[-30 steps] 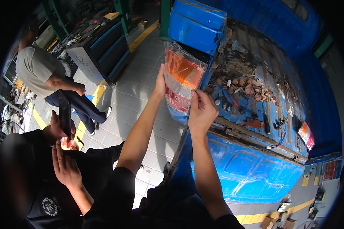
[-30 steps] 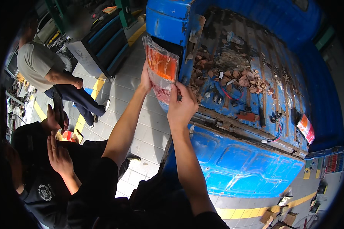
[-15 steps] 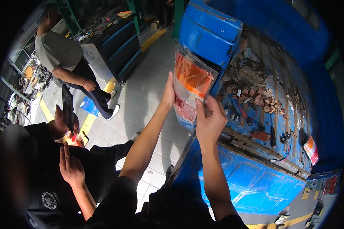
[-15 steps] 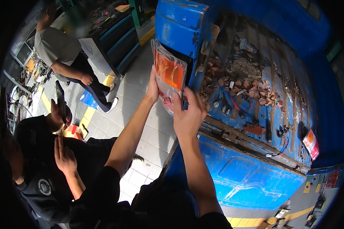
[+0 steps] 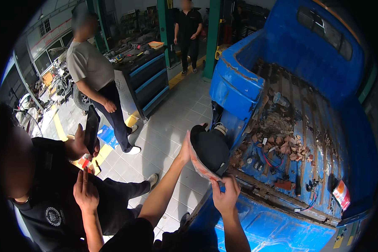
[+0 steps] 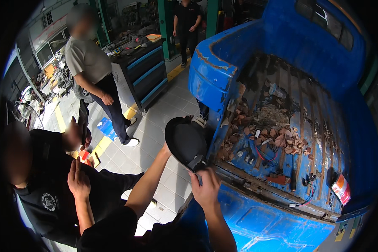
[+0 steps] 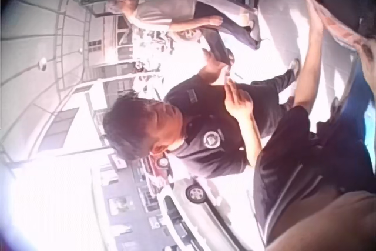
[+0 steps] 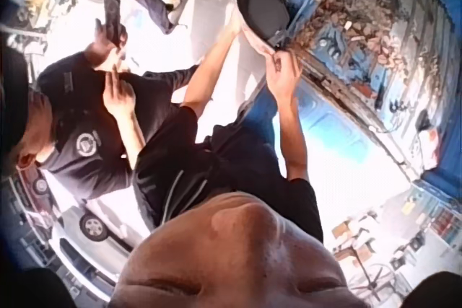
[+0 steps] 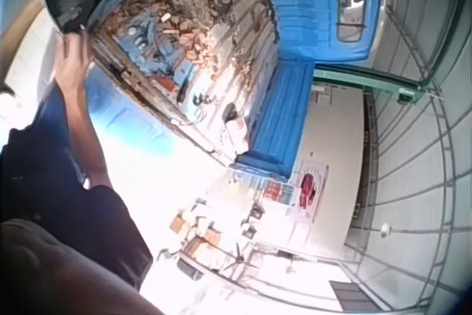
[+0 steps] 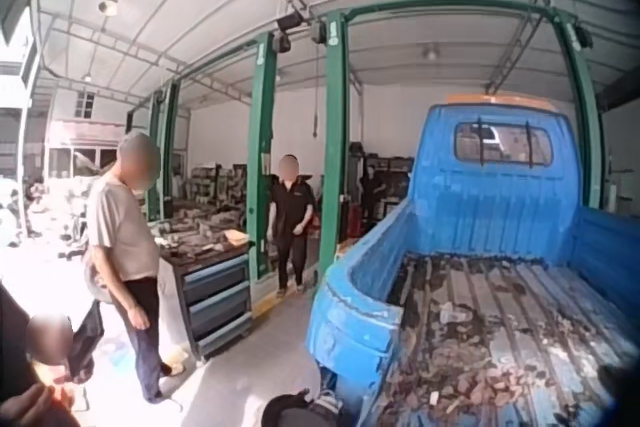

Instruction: The person removes a tail light assembly from a blue vehicle, detaches the bulb sockets, and replaces the bulbs with new ones. The person then reassembles the sockets and prepares to reinstall the tail light.

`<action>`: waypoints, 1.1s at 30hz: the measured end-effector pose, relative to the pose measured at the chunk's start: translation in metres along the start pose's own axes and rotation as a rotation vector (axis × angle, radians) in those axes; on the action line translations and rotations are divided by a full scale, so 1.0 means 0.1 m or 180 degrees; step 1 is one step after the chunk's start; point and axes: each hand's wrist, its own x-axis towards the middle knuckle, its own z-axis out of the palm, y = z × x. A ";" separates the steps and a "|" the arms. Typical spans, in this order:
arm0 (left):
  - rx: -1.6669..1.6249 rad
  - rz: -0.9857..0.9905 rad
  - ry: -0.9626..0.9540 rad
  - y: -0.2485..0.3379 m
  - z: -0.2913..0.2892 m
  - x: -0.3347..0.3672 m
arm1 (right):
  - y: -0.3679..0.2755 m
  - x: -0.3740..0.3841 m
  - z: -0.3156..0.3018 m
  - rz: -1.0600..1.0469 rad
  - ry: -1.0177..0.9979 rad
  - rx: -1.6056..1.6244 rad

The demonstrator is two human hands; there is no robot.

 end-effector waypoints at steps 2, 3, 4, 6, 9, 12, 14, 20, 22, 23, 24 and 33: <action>0.0012 -0.0069 0.0052 0.04 0.02 -0.01 | 0.09 -0.18 0.00 -0.0025 0.0058 0.0075; -0.0020 -0.0204 0.0207 0.11 0.03 -0.04 | 0.11 -0.28 -0.01 0.0024 0.0061 0.0086; -0.0408 -0.0165 0.0155 0.17 0.13 -0.13 | 0.10 -0.37 -0.06 0.0088 -0.0091 0.0045; -0.0885 0.0013 -0.0054 0.33 0.05 -0.25 | -0.01 -0.52 -0.04 -0.0107 -0.0156 0.0203; -0.1591 -0.0200 0.0184 0.67 0.21 -0.64 | -0.22 -0.65 -0.06 -0.0439 -0.0298 0.0511; -0.1936 0.0374 -0.0566 0.23 0.16 -0.80 | -0.34 -0.89 -0.15 -0.0620 -0.0660 0.0433; -0.1958 0.0326 -0.0595 0.19 0.13 -1.02 | -0.44 -1.00 -0.19 -0.0661 -0.0883 0.0461; -0.1435 -0.0101 -0.0029 0.34 0.16 -1.64 | -0.51 -1.37 -0.36 -0.0033 -0.1504 0.1061; -0.1352 -0.0244 0.0122 0.35 0.23 -1.72 | -0.38 -1.38 -0.50 0.0508 -0.1735 0.1604; -0.1154 -0.0289 0.0270 0.45 0.23 -1.73 | -0.31 -1.31 -0.54 0.0774 -0.1837 0.1999; -0.0901 -0.0294 0.0278 0.46 0.21 -1.74 | -0.34 -1.26 -0.50 0.1433 -0.1356 0.2330; 0.0244 -0.0456 0.0228 0.71 0.49 -1.47 | -0.03 -0.13 -0.30 0.1048 -0.2792 0.1905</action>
